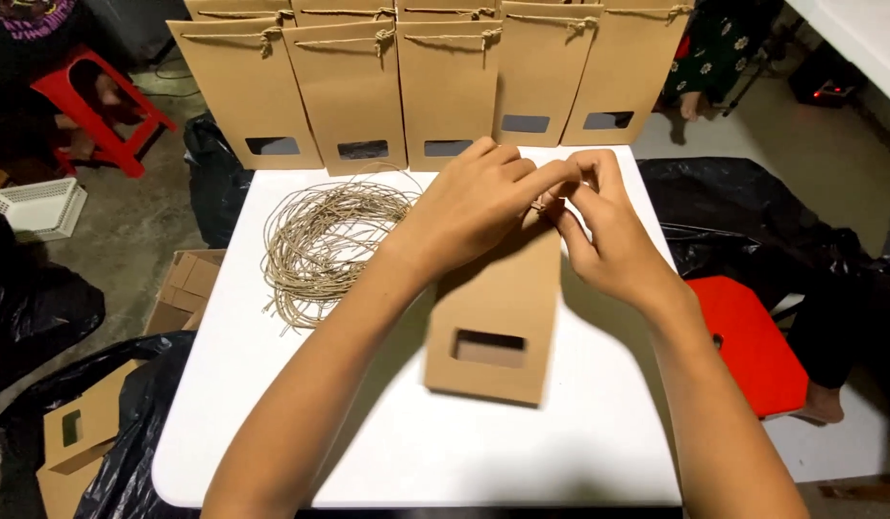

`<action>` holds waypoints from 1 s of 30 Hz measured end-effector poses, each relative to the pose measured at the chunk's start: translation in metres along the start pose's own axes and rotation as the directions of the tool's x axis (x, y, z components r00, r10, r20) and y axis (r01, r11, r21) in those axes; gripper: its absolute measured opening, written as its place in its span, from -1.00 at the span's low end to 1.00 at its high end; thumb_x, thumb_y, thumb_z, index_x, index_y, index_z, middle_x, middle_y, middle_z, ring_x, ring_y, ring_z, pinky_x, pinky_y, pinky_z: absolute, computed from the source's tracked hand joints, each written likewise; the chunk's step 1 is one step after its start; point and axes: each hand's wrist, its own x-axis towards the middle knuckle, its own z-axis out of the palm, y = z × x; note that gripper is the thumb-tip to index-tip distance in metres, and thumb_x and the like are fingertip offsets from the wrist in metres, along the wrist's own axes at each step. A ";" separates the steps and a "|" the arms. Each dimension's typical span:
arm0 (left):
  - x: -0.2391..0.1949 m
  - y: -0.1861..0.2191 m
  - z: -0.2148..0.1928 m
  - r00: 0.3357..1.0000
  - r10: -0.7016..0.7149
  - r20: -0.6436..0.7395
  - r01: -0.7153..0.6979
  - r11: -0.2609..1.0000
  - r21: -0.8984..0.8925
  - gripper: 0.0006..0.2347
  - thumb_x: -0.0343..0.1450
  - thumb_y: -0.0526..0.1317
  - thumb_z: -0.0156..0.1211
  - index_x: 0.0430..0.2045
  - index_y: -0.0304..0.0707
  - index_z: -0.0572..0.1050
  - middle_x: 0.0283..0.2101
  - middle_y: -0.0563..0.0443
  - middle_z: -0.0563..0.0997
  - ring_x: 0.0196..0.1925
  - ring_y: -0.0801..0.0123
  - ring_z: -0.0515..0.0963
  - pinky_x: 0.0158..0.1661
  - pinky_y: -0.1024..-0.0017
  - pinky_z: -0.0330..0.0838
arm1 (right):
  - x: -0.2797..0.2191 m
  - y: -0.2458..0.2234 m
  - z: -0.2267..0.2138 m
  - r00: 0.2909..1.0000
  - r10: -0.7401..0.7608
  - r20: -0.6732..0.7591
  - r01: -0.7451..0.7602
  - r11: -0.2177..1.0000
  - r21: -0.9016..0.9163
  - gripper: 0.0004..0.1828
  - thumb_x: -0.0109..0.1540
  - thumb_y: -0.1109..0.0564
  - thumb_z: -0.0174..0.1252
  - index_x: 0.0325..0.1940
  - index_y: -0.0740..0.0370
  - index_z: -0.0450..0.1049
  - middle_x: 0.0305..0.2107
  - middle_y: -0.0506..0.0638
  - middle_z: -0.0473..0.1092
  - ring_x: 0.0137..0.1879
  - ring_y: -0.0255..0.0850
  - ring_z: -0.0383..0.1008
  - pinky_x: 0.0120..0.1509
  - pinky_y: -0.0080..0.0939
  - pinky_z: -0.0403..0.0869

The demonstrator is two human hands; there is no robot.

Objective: Assembling brown paper bags by threading twine through pre-punched holes and tying knots to create handles.

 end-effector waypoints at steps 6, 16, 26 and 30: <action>-0.011 -0.022 0.054 0.997 -0.026 -0.079 0.026 1.000 0.005 -0.89 0.62 -0.14 0.35 -0.07 0.13 0.52 -0.29 0.17 0.71 -0.17 0.24 0.77 -0.11 0.34 0.53 | 0.002 0.002 0.001 0.990 0.135 0.036 -0.140 0.966 0.216 -0.93 0.53 0.37 0.04 0.10 0.34 0.39 0.11 0.19 0.18 0.32 0.21 0.35 0.52 0.42 0.43; -0.009 -0.020 0.047 0.995 0.060 -0.081 -0.047 0.987 0.154 -0.86 0.50 -0.24 0.56 -0.41 0.03 0.66 -0.29 0.13 0.65 -0.17 0.30 0.66 -0.11 0.36 0.39 | 0.000 -0.010 -0.003 0.940 0.327 0.101 -0.341 0.869 0.360 -0.84 0.58 0.26 0.02 0.09 0.20 0.54 -0.28 -0.06 0.35 -0.10 -0.20 0.49 0.13 0.00 0.60; -0.016 -0.028 0.051 0.980 0.150 -0.127 -0.137 0.985 0.106 -0.91 0.52 -0.25 0.47 -0.38 0.01 0.71 -0.29 0.08 0.74 -0.27 0.26 0.70 -0.15 0.33 0.41 | -0.002 0.005 0.004 0.930 0.362 0.065 -0.354 0.837 0.417 -0.87 0.53 0.31 0.18 0.12 0.27 0.62 -0.28 -0.11 0.43 -0.13 -0.34 0.48 0.04 -0.18 0.61; -0.016 -0.032 0.056 0.971 0.146 -0.190 -0.133 0.988 0.080 -0.92 0.58 -0.19 0.39 -0.32 0.03 0.70 -0.26 0.08 0.72 -0.27 0.25 0.72 -0.18 0.32 0.42 | 0.000 0.013 0.006 0.912 0.409 0.026 -0.377 0.812 0.446 -0.75 0.51 0.32 0.22 0.28 0.25 0.60 -0.18 -0.05 0.54 -0.07 -0.36 0.51 0.11 -0.20 0.63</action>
